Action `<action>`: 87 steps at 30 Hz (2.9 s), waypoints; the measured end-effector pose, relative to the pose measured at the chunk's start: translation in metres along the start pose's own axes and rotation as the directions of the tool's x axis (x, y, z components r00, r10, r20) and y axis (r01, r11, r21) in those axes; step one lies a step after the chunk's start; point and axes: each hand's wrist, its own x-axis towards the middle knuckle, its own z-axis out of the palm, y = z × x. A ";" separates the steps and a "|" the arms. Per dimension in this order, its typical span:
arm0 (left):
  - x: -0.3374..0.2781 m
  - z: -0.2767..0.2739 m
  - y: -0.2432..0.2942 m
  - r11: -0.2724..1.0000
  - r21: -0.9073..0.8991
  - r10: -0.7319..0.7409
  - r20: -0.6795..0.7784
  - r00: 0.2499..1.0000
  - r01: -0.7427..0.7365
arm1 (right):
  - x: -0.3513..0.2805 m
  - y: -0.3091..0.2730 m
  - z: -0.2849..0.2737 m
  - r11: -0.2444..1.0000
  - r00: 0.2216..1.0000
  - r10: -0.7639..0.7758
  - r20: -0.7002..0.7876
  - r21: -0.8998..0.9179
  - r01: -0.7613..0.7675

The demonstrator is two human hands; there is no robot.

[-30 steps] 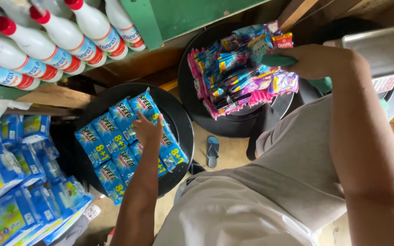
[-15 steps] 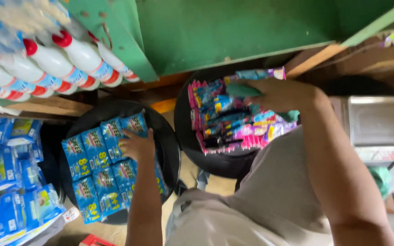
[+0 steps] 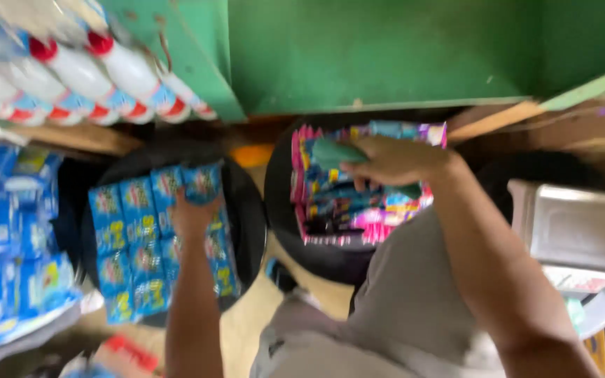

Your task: Wiping down detergent and snack packets with a cloth and organizing them into bins and onto shelves.

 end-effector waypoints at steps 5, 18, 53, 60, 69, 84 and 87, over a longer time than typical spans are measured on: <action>0.038 0.000 -0.014 0.990 0.128 0.049 0.075 0.996 -0.058 | -0.015 -0.018 0.006 0.987 0.994 0.108 -0.034 -0.113 -0.111; -0.004 0.021 0.016 0.971 0.237 0.032 -0.041 0.999 -0.021 | -0.055 -0.049 0.049 0.955 0.955 0.063 -0.290 -0.261 -0.143; -0.204 -0.073 0.075 -0.229 -0.316 0.924 0.226 0.307 0.921 | -0.021 -0.038 0.086 0.663 0.734 -0.047 -0.678 0.528 0.531; -0.205 -0.077 0.077 -0.222 -0.416 0.907 0.244 0.343 0.882 | -0.033 -0.051 0.081 0.667 0.630 -0.125 -0.766 0.405 0.626; -0.203 -0.059 0.086 -0.229 -0.449 0.868 0.307 0.390 0.864 | -0.045 -0.107 0.131 0.546 0.399 -0.499 -0.769 0.079 0.834; -0.244 -0.079 0.093 0.017 -0.403 0.850 0.487 0.199 0.915 | -0.048 -0.112 0.140 0.814 0.489 -0.579 -0.653 -0.502 0.292; -0.239 -0.084 0.089 -0.003 -0.463 0.810 0.518 0.274 0.886 | -0.069 -0.143 0.154 0.767 0.548 -0.622 -0.559 -0.575 0.284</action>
